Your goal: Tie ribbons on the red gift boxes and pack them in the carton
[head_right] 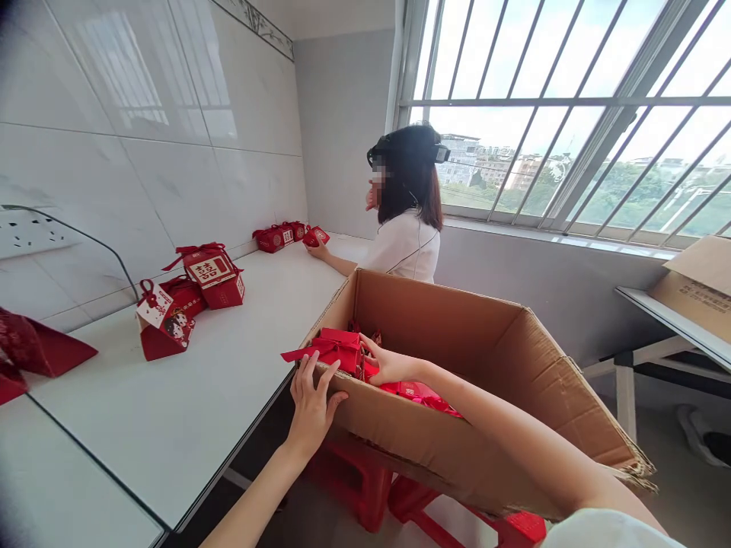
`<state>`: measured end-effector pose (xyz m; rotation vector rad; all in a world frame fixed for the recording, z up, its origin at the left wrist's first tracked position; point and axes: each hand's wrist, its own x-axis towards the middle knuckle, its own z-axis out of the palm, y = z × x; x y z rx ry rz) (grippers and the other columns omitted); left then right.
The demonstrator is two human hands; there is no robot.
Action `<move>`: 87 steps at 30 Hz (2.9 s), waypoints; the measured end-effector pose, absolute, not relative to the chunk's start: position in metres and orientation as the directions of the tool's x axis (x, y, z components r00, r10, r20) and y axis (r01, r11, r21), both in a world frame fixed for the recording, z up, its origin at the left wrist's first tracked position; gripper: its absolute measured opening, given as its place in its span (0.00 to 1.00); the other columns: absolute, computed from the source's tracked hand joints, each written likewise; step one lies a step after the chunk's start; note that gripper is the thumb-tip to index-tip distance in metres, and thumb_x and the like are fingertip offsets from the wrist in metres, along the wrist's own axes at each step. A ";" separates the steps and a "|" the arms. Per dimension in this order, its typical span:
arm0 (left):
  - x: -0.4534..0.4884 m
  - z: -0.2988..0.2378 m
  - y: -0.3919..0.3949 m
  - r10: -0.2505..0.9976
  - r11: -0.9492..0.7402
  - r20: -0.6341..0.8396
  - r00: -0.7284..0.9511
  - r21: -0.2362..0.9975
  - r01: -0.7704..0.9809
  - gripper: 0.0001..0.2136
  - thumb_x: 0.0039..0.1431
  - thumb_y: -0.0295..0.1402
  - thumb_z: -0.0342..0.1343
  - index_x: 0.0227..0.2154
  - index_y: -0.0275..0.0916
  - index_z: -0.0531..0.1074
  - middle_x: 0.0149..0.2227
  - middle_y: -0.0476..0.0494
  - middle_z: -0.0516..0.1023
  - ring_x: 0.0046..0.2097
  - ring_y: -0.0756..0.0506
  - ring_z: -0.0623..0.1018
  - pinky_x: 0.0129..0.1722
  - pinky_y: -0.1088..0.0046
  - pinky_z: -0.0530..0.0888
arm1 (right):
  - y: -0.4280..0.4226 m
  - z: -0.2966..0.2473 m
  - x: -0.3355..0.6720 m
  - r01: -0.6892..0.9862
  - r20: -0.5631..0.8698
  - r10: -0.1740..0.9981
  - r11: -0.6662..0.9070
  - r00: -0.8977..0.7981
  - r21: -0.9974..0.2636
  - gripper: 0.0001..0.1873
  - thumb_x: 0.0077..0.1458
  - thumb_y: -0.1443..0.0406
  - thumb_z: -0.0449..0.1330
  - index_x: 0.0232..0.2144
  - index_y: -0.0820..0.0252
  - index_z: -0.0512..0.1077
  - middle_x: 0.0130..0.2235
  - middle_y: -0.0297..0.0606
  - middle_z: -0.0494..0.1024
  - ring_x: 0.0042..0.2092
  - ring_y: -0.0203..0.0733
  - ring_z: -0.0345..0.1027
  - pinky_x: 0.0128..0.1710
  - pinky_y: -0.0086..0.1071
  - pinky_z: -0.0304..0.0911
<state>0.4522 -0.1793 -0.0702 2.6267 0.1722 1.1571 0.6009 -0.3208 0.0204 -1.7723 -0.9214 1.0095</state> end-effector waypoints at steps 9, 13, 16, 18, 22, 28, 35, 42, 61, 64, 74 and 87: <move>0.356 -0.038 -0.183 0.224 -0.871 0.643 0.733 0.469 -0.145 0.14 0.58 0.23 0.47 0.44 0.41 0.69 0.57 0.37 0.63 0.60 0.40 0.65 0.53 0.61 0.70 | -0.335 0.028 0.614 0.342 -0.194 0.817 -0.426 0.543 -0.838 0.45 0.49 0.64 0.56 0.65 0.53 0.40 0.68 0.45 0.43 0.67 0.53 0.40 0.63 0.49 0.47; 0.325 0.014 -0.159 0.271 -0.788 0.649 0.711 0.573 -0.224 0.10 0.59 0.22 0.45 0.35 0.40 0.70 0.42 0.41 0.74 0.44 0.48 0.75 0.43 0.71 0.74 | -0.325 0.024 0.604 0.478 -0.182 0.871 -0.413 0.457 -0.776 0.51 0.48 0.61 0.60 0.66 0.49 0.34 0.69 0.41 0.37 0.68 0.53 0.34 0.62 0.47 0.52; 0.305 0.029 -0.148 0.325 -0.766 0.619 0.715 0.616 -0.185 0.10 0.59 0.24 0.45 0.33 0.40 0.70 0.38 0.44 0.75 0.41 0.49 0.75 0.41 0.72 0.74 | -0.314 0.017 0.602 0.509 -0.194 0.863 -0.441 0.466 -0.739 0.56 0.46 0.59 0.63 0.66 0.53 0.30 0.67 0.48 0.45 0.66 0.55 0.43 0.60 0.46 0.56; 0.294 0.028 -0.148 0.345 -0.749 0.576 0.741 0.645 -0.152 0.10 0.59 0.24 0.44 0.32 0.40 0.70 0.38 0.44 0.75 0.42 0.48 0.75 0.42 0.70 0.74 | -0.308 0.013 0.601 0.485 -0.193 0.854 -0.444 0.482 -0.753 0.57 0.46 0.58 0.64 0.66 0.57 0.31 0.62 0.52 0.59 0.62 0.55 0.55 0.57 0.46 0.61; 0.280 0.023 -0.156 0.367 -0.684 0.462 0.808 0.722 -0.102 0.09 0.59 0.26 0.45 0.34 0.41 0.70 0.41 0.44 0.75 0.45 0.47 0.75 0.45 0.68 0.73 | -0.304 0.018 0.592 0.482 0.060 0.770 -0.335 0.635 -0.810 0.54 0.40 0.62 0.67 0.64 0.59 0.41 0.53 0.51 0.70 0.55 0.55 0.66 0.52 0.48 0.66; 0.291 0.048 -0.164 0.545 -0.460 0.357 0.759 0.884 -0.085 0.13 0.62 0.38 0.46 0.45 0.41 0.68 0.48 0.41 0.72 0.50 0.45 0.73 0.45 0.67 0.72 | -0.315 0.062 0.521 0.716 0.490 0.621 -0.173 0.612 -0.676 0.52 0.40 0.63 0.65 0.63 0.47 0.40 0.58 0.45 0.61 0.62 0.55 0.54 0.56 0.53 0.60; 0.299 0.088 -0.162 0.663 -0.424 0.384 0.643 0.900 -0.101 0.15 0.58 0.43 0.52 0.42 0.39 0.71 0.49 0.41 0.71 0.48 0.45 0.74 0.42 0.70 0.72 | -0.324 0.091 0.440 0.866 0.521 0.797 -0.005 0.307 -0.501 0.55 0.40 0.68 0.64 0.64 0.42 0.39 0.61 0.44 0.55 0.58 0.54 0.60 0.55 0.54 0.60; 0.291 0.076 -0.176 0.366 -0.887 0.822 0.436 0.450 -0.104 0.03 0.60 0.28 0.52 0.33 0.41 0.70 0.28 0.52 0.73 0.31 0.51 0.73 0.37 0.70 0.63 | -0.323 0.077 0.442 0.860 0.544 0.789 0.040 0.286 -0.509 0.56 0.39 0.71 0.64 0.64 0.44 0.39 0.62 0.44 0.55 0.59 0.52 0.59 0.56 0.51 0.61; 0.297 0.050 -0.144 0.690 -0.511 0.196 0.696 0.814 0.278 0.09 0.59 0.38 0.48 0.30 0.41 0.69 0.32 0.47 0.76 0.30 0.47 0.74 0.30 0.72 0.69 | -0.337 0.059 0.448 0.824 0.484 0.777 -0.077 0.402 -0.561 0.53 0.40 0.71 0.63 0.63 0.43 0.41 0.63 0.43 0.53 0.57 0.52 0.61 0.56 0.50 0.62; 0.290 0.031 -0.131 0.561 -0.520 -0.181 0.808 0.681 0.515 0.11 0.57 0.40 0.48 0.33 0.40 0.71 0.38 0.44 0.77 0.35 0.44 0.76 0.34 0.68 0.69 | -0.339 0.064 0.472 0.844 0.534 0.708 -0.168 0.463 -0.510 0.51 0.40 0.70 0.63 0.62 0.46 0.43 0.62 0.44 0.52 0.57 0.53 0.61 0.55 0.51 0.63; 0.269 -0.015 -0.153 0.142 -0.692 -0.478 0.867 0.578 0.432 0.24 0.51 0.41 0.54 0.52 0.38 0.69 0.51 0.35 0.73 0.53 0.34 0.72 0.52 0.55 0.66 | -0.327 0.034 0.584 0.409 0.082 0.711 -0.302 0.698 -0.861 0.44 0.40 0.60 0.66 0.55 0.52 0.47 0.57 0.47 0.62 0.55 0.49 0.65 0.51 0.44 0.67; 0.257 -0.018 -0.161 0.131 -0.690 -0.476 0.870 0.586 0.425 0.27 0.51 0.41 0.52 0.54 0.36 0.67 0.52 0.32 0.71 0.53 0.33 0.72 0.52 0.54 0.67 | -0.326 0.031 0.567 0.506 -0.015 0.886 -0.278 0.463 -0.817 0.29 0.48 0.58 0.58 0.54 0.48 0.61 0.46 0.38 0.77 0.40 0.45 0.77 0.34 0.36 0.73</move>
